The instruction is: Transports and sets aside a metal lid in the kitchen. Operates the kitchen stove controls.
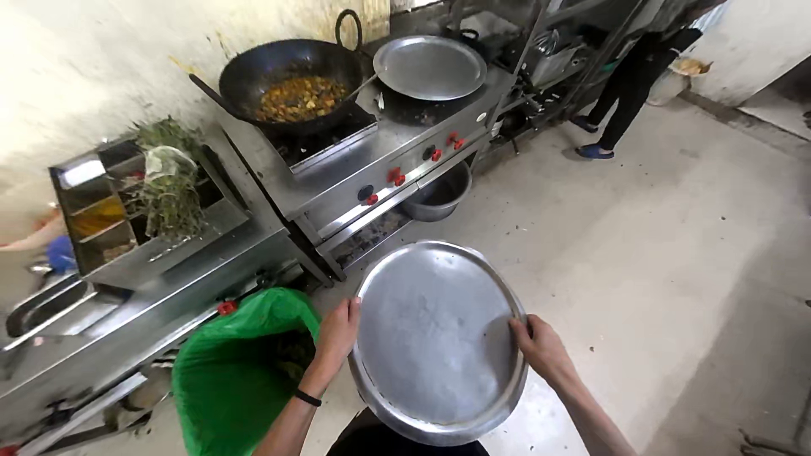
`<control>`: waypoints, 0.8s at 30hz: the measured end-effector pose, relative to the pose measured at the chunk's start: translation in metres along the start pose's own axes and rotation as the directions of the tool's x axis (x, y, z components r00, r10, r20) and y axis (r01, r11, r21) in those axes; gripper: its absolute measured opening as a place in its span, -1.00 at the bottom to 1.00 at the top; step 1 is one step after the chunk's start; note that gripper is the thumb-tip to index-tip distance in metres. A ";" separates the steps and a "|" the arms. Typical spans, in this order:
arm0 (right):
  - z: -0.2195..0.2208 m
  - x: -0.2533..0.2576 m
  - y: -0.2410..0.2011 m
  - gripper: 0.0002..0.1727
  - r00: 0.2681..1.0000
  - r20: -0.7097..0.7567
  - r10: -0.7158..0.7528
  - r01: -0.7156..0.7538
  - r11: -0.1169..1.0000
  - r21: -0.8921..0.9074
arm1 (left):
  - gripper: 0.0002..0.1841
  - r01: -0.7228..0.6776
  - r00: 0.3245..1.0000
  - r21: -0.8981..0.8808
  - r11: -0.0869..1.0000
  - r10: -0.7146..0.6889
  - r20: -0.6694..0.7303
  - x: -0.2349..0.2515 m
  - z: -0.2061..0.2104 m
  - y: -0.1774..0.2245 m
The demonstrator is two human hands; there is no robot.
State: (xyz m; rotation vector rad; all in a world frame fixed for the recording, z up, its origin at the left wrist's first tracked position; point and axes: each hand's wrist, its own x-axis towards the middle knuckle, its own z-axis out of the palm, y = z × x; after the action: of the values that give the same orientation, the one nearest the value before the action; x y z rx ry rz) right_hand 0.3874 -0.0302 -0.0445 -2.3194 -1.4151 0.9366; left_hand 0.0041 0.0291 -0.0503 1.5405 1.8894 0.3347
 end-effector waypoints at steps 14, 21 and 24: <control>-0.071 -0.051 -0.039 -0.56 0.992 -0.082 -0.098 0.106 0.989 0.103 | -0.46 -0.070 0.985 -0.004 0.998 0.068 -0.160 -0.062 -0.096 0.050; -0.111 -0.079 -0.063 -0.56 0.982 -0.061 -0.176 0.184 0.968 0.168 | -0.47 -0.059 0.982 -0.076 0.995 0.044 -0.185 -0.080 -0.126 0.059; -0.080 -0.060 -0.048 -0.58 0.991 -0.058 -0.117 0.125 0.978 0.164 | -0.47 -0.030 0.993 -0.083 0.996 0.020 -0.116 -0.059 -0.099 0.043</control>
State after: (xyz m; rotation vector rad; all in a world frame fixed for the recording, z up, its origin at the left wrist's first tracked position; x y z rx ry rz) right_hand 0.3863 -0.0508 0.0645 -2.0955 -1.3843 0.9207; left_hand -0.0206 0.0059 0.0678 1.5186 1.9195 0.5183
